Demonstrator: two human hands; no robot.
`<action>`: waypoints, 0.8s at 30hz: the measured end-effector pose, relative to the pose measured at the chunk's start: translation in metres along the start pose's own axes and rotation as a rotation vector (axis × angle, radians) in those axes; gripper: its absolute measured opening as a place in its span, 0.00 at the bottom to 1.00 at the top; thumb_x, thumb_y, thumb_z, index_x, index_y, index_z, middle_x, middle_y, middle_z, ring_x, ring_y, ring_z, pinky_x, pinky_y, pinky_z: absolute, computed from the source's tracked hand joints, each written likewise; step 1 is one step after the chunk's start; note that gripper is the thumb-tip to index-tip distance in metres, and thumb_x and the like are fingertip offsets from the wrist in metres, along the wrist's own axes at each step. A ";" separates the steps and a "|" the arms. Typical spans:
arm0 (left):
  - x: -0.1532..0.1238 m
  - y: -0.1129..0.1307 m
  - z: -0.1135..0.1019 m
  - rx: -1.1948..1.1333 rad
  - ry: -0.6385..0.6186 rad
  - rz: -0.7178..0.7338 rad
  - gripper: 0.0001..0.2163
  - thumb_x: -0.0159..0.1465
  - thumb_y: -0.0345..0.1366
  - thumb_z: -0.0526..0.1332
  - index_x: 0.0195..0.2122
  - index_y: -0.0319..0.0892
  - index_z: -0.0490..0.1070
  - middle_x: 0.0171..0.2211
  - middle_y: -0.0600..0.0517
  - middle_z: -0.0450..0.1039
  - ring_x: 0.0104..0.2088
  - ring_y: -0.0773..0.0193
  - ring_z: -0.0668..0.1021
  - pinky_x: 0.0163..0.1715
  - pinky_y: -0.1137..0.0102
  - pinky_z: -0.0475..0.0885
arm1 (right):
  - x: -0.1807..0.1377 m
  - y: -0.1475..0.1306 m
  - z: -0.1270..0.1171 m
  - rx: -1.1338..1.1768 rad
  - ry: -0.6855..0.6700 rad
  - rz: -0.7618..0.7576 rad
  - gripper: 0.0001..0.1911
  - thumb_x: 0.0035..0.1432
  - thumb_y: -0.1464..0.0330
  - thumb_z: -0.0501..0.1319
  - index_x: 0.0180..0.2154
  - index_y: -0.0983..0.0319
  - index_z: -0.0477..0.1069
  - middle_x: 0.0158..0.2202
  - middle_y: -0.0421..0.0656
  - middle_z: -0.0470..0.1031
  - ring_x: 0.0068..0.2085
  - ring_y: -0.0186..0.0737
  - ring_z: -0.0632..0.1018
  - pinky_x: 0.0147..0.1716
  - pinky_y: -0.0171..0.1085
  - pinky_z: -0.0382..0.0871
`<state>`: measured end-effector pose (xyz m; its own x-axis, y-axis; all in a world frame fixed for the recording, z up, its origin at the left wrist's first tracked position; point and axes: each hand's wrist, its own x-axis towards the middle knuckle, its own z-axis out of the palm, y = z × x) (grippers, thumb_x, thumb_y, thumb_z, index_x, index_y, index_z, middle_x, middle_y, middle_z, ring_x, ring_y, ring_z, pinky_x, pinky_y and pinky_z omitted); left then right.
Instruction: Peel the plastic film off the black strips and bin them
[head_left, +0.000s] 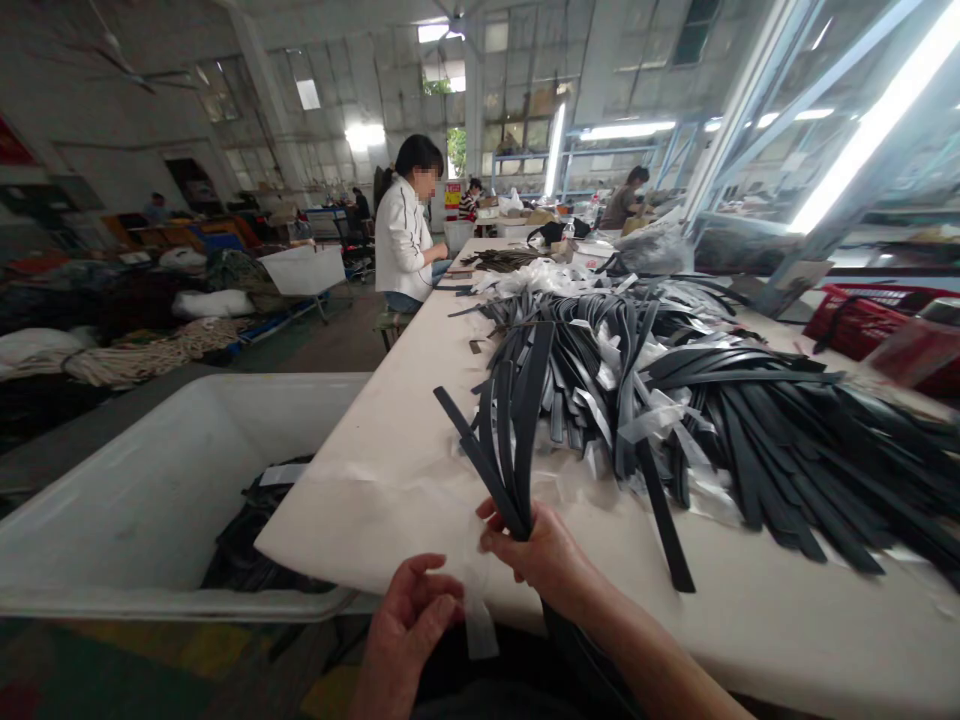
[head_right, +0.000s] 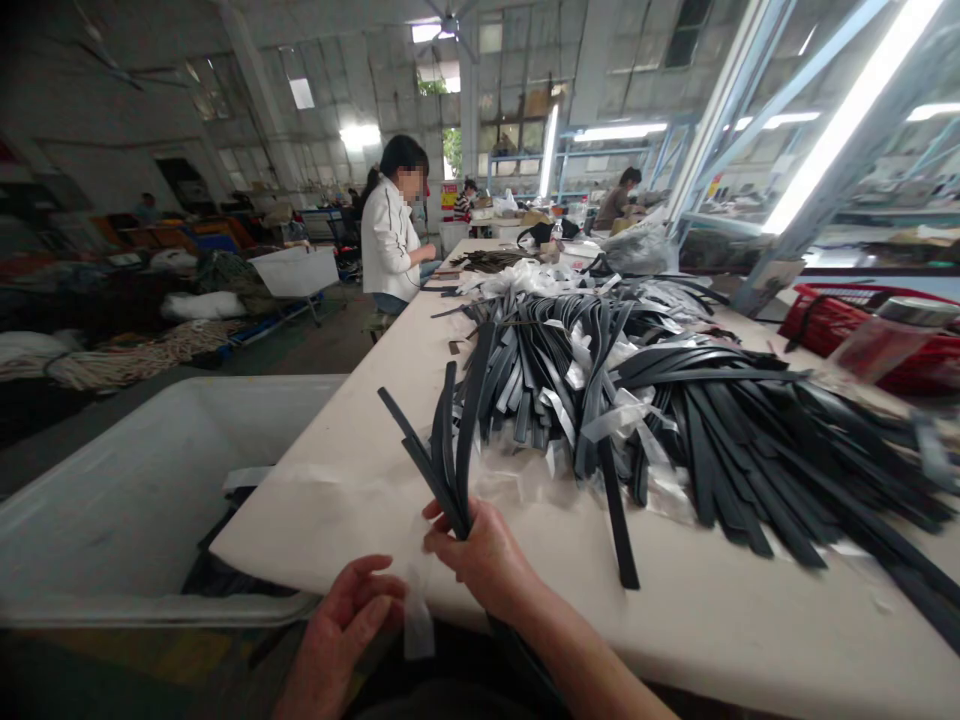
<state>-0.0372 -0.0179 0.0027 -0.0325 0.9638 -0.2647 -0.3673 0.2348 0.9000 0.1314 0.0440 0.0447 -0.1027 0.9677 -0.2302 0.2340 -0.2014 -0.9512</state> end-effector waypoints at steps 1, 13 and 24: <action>0.002 0.003 -0.002 -0.021 -0.042 -0.021 0.25 0.46 0.50 0.74 0.41 0.44 0.74 0.31 0.50 0.80 0.31 0.61 0.79 0.34 0.70 0.71 | -0.002 -0.002 0.001 -0.017 -0.002 -0.006 0.13 0.46 0.67 0.62 0.38 0.61 0.73 0.27 0.36 0.74 0.18 0.28 0.65 0.13 0.28 0.61; -0.003 0.022 0.006 0.333 -0.384 -0.224 0.11 0.55 0.41 0.68 0.26 0.38 0.80 0.20 0.50 0.76 0.21 0.67 0.72 0.27 0.72 0.65 | -0.009 -0.010 0.005 -0.141 -0.019 -0.097 0.10 0.47 0.70 0.62 0.35 0.60 0.75 0.28 0.38 0.75 0.22 0.31 0.68 0.19 0.29 0.61; 0.023 0.046 -0.010 -0.161 -0.079 -0.185 0.14 0.45 0.40 0.76 0.25 0.36 0.77 0.24 0.50 0.77 0.24 0.69 0.76 0.27 0.76 0.71 | -0.046 -0.012 -0.018 0.077 -0.305 -0.087 0.32 0.65 0.45 0.42 0.53 0.62 0.65 0.36 0.44 0.77 0.18 0.27 0.62 0.19 0.32 0.61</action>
<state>-0.0644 0.0143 0.0348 0.1189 0.9148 -0.3860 -0.5035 0.3906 0.7707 0.1506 0.0050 0.0704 -0.4067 0.8940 -0.1878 0.1394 -0.1424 -0.9799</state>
